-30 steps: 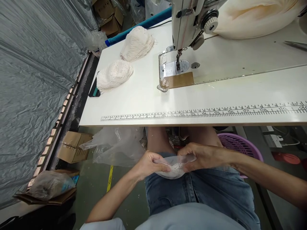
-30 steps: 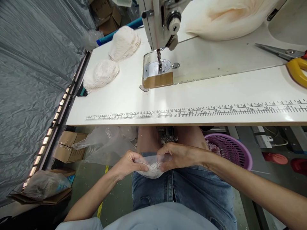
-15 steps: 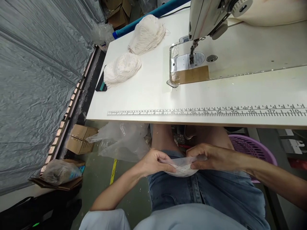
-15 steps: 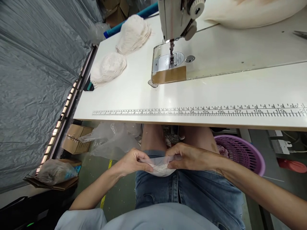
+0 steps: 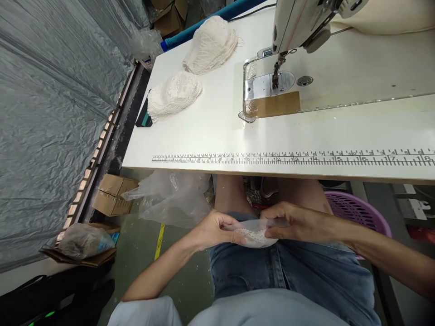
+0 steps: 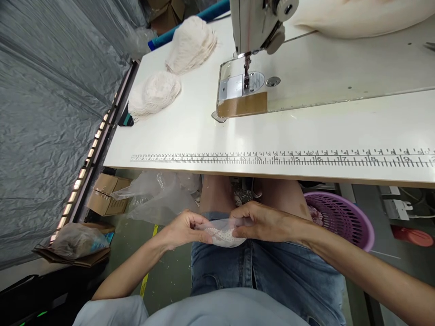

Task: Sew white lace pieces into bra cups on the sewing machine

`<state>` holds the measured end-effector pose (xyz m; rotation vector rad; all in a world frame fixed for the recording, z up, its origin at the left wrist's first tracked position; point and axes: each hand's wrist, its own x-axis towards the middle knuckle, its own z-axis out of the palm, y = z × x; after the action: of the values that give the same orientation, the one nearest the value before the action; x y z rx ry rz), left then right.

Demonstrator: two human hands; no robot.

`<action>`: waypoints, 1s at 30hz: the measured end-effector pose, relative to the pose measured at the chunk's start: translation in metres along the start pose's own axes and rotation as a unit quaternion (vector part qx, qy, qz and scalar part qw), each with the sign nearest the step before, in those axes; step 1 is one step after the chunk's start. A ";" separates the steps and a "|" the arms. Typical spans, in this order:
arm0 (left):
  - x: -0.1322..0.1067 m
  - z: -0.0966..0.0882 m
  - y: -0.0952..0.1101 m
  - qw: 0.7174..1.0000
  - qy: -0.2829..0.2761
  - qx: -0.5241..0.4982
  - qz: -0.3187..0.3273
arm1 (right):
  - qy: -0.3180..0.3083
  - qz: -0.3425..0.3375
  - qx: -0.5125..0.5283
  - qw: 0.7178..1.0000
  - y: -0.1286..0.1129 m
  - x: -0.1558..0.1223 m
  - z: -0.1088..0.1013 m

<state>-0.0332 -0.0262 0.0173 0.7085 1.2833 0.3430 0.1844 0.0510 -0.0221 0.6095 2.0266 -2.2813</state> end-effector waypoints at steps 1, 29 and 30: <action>0.000 -0.001 0.000 1.000 -0.008 0.009 0.002 | -0.003 0.001 0.002 1.000 0.000 -0.001 -0.001; 0.008 -0.005 0.006 0.998 -0.031 0.051 0.000 | -0.014 -0.024 -0.030 0.999 -0.004 -0.002 -0.005; 0.008 -0.004 0.006 0.999 -0.024 0.047 -0.002 | -0.002 -0.028 -0.040 0.999 -0.004 -0.001 -0.004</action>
<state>-0.0340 -0.0157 0.0148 0.7903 1.2620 0.2624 0.1853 0.0554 -0.0182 0.5509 2.1474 -2.2171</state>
